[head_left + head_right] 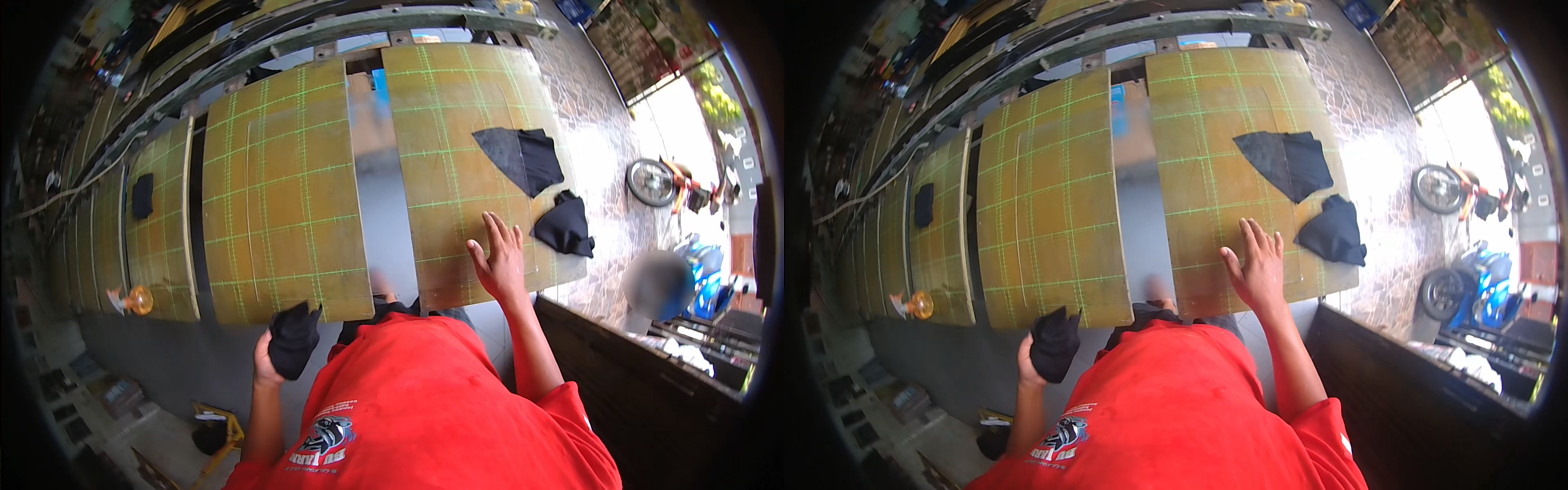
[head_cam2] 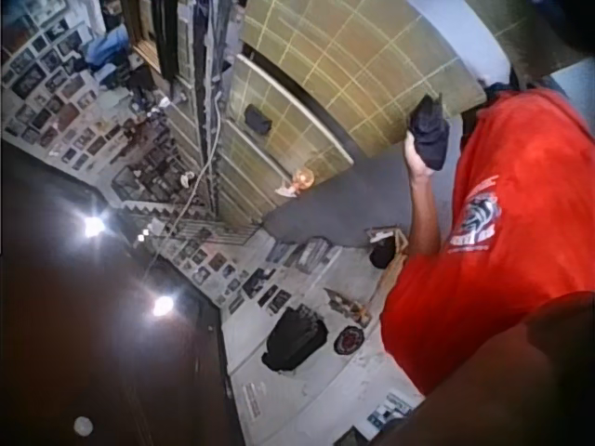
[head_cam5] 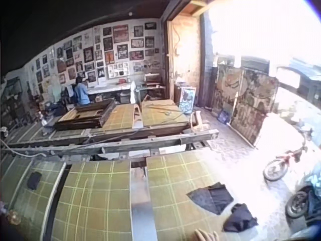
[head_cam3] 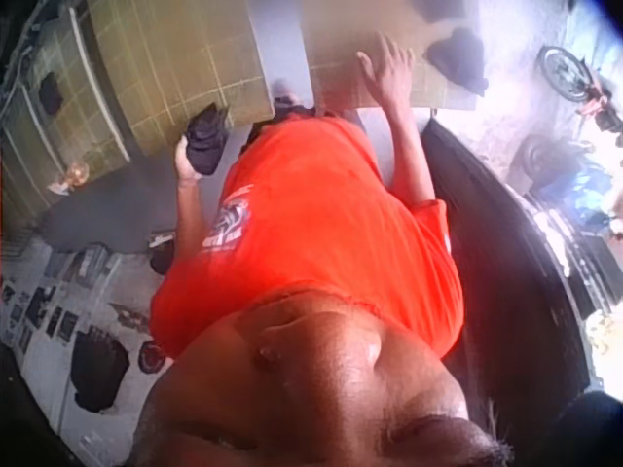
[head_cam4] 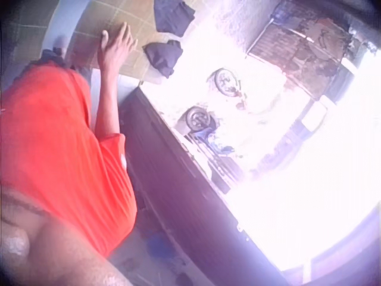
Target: The person picks up pieces of black fabric and places them onto a screen printing table, using a transparent registration sheet to align them.
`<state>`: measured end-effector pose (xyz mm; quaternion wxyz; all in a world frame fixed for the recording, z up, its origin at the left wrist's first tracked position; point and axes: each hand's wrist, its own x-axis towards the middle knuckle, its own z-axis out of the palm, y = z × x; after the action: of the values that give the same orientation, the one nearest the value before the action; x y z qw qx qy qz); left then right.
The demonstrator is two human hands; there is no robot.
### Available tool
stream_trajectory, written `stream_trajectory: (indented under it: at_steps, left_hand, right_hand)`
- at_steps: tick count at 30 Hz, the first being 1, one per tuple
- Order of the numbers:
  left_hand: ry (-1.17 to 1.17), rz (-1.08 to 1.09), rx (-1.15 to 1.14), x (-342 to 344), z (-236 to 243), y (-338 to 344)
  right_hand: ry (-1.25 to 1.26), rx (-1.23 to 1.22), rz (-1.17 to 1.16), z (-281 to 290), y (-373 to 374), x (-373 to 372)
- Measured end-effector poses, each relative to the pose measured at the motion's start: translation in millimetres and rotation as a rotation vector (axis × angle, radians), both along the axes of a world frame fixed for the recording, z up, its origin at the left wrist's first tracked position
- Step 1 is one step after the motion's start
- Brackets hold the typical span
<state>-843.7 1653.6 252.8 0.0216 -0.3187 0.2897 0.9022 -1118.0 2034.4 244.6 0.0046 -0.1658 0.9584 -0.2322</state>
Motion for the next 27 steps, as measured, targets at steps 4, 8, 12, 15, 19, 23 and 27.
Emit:
stream_trajectory:
  at_steps: [4,8,12,15,19,23,27]
  left_hand:
    - [-0.032,0.161,0.275,76,-35,45]
    - [-0.103,0.371,0.375,121,-165,112]
    - [-0.013,0.446,0.268,39,-292,156]
    - [0.316,0.462,0.385,-101,-303,161]
    - [0.775,0.307,0.573,-289,-271,133]
    - [1.344,0.145,0.492,-395,-228,116]
    - [1.034,0.306,0.513,-409,-190,123]
  right_hand:
    - [0.101,-0.153,0.207,3,1,-38]
    - [0.121,-0.212,0.412,-13,-12,-81]
    - [0.152,-0.07,0.561,-21,-15,-93]
    - [0.146,0.018,0.554,-23,-14,-89]
    - [0.136,0.116,0.557,-30,-10,-86]
    - [0.16,0.118,0.614,-28,-15,-88]
    - [0.17,0.136,0.588,-31,-16,-89]
